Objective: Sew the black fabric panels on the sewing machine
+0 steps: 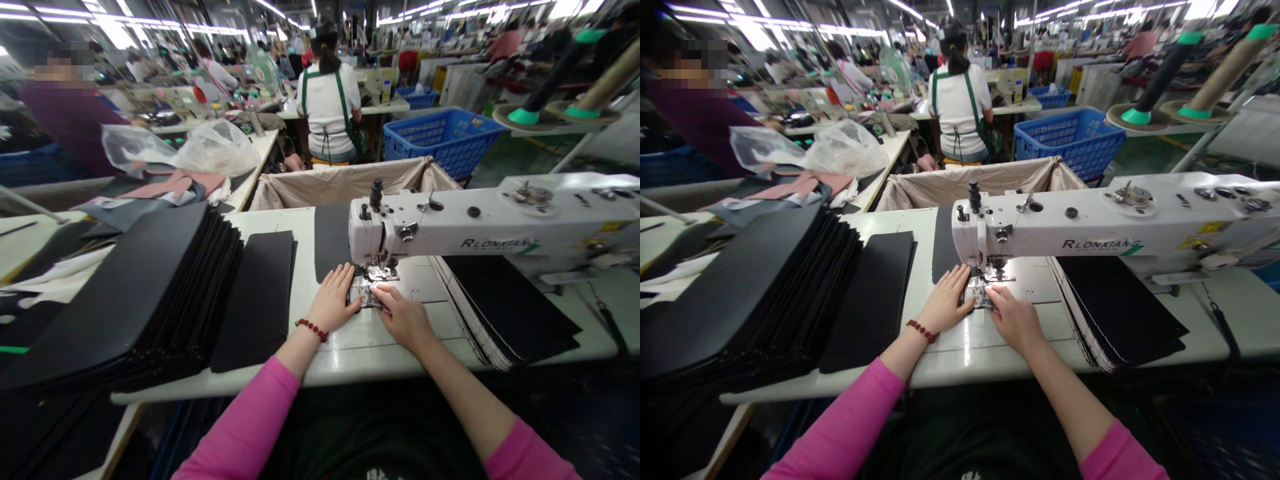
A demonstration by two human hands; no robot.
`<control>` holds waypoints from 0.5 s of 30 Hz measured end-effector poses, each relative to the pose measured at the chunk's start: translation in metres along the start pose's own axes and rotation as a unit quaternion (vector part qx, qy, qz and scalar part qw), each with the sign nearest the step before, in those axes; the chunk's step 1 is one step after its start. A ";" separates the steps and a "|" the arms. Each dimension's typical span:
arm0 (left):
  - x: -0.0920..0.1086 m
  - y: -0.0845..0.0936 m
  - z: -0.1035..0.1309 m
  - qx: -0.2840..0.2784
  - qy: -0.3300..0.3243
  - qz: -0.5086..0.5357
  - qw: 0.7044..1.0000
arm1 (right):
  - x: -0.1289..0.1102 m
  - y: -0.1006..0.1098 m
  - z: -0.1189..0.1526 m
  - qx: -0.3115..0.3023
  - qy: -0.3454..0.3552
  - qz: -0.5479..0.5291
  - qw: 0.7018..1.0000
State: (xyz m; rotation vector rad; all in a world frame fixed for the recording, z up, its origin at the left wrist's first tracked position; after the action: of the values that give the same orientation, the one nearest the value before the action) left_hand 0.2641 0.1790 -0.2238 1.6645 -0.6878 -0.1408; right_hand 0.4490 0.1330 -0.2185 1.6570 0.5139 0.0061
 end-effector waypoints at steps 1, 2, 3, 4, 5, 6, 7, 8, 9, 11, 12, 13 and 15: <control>0.000 0.001 -0.001 0.000 0.001 -0.001 1.000 | 0.000 0.000 0.000 0.003 0.002 -0.002 1.000; 0.001 0.002 -0.002 0.000 0.004 -0.002 1.000 | 0.000 0.001 0.000 0.007 0.004 -0.006 1.000; 0.003 0.004 0.000 0.001 0.008 -0.002 1.000 | 0.000 0.001 0.001 0.012 0.006 -0.011 1.000; 0.006 0.006 0.004 0.002 0.012 -0.002 1.000 | 0.001 0.002 0.001 0.017 0.008 -0.017 1.000; 0.011 0.009 0.011 0.004 0.017 -0.003 1.000 | 0.001 0.002 0.002 0.022 0.010 -0.022 0.999; 0.018 0.011 0.022 0.005 0.023 -0.003 1.000 | 0.002 0.003 0.003 0.025 0.013 -0.026 0.999; 0.026 0.014 0.037 0.006 0.029 -0.005 1.000 | 0.002 0.004 0.003 0.026 0.016 -0.030 0.999; 0.035 0.015 0.053 0.006 0.036 -0.007 0.999 | 0.002 0.005 0.004 0.024 0.020 -0.033 0.999; 0.045 0.017 0.071 0.004 0.044 -0.010 0.999 | 0.002 0.005 0.006 0.020 0.030 -0.039 0.999; 0.064 0.018 0.107 -0.003 0.058 -0.008 0.998 | 0.000 0.006 0.008 -0.001 0.077 -0.057 0.995; 0.072 0.018 0.122 -0.008 0.062 -0.002 0.998 | -0.001 0.006 0.009 -0.018 0.113 -0.066 0.991; 0.078 0.019 0.134 -0.010 0.065 0.007 0.998 | -0.004 0.005 0.010 -0.037 0.152 -0.075 0.985; 0.086 0.019 0.150 -0.008 0.069 0.029 0.997 | -0.007 0.003 0.012 -0.072 0.215 -0.084 0.970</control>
State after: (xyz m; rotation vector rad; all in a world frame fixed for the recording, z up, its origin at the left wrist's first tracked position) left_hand 0.2588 0.0057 -0.2159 1.6220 -0.6272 0.0102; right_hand 0.4471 0.1192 -0.2159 1.4665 0.9587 0.2766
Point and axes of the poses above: each hand's wrist, its own z-axis away from the middle knuckle, its own y-axis out of the back of the hand, x = y × z, the point moved 3 cm from there along -z, towards the middle knuckle
